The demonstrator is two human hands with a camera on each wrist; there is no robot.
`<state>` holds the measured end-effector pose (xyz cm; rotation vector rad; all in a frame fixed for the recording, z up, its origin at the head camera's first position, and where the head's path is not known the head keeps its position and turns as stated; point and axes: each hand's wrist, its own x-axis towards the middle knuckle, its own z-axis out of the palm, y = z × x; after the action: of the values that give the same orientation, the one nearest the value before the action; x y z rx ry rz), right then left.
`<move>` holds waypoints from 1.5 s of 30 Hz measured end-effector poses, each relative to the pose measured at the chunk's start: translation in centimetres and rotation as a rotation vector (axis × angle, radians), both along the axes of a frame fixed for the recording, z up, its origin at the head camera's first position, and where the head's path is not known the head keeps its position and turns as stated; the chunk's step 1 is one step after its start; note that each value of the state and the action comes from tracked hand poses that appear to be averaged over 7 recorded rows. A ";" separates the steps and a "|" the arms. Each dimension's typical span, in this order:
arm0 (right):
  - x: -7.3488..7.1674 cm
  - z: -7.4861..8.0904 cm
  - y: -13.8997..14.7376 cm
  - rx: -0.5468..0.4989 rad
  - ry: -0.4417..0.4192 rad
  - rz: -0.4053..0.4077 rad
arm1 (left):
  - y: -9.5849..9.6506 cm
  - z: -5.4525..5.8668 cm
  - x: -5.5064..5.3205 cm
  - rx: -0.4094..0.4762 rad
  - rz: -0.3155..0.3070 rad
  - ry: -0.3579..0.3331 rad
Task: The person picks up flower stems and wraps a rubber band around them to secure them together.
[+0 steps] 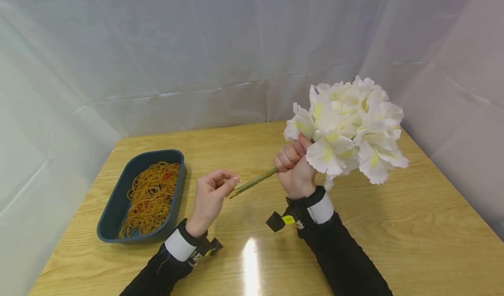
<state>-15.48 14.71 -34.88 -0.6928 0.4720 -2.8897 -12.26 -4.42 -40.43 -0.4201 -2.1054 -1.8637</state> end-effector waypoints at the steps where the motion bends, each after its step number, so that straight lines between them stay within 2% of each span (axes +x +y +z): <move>1: 0.0 0.0 0.0 -0.004 -0.007 0.008 | 0.0 0.0 0.0 0.001 -0.003 -0.003; 16: -0.1 -0.4 0.3 0.026 -0.033 0.141 | -0.2 -0.3 -0.2 0.010 -0.054 0.026; 26: 0.1 -0.4 0.3 0.097 -0.125 0.224 | -0.2 -0.5 -0.3 0.010 -0.084 0.059; 33: 0.1 -0.6 0.0 0.119 -0.106 0.316 | -0.1 -0.2 -0.2 0.006 -0.105 0.078; 36: 0.1 -0.8 -0.2 0.164 -0.100 0.329 | 0.0 -0.1 -0.2 0.006 -0.112 0.084; 40: 0.2 -1.0 -0.5 0.247 -0.122 0.307 | 0.3 0.0 -0.2 0.009 -0.131 0.100; 45: 0.5 -1.3 -1.1 0.282 -0.170 0.354 | 0.6 -0.1 -0.3 0.023 -0.167 0.140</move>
<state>-14.98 13.64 -36.20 -0.4309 0.6446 -2.4600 -12.54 -3.85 -40.53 -0.7194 -2.0087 -1.8851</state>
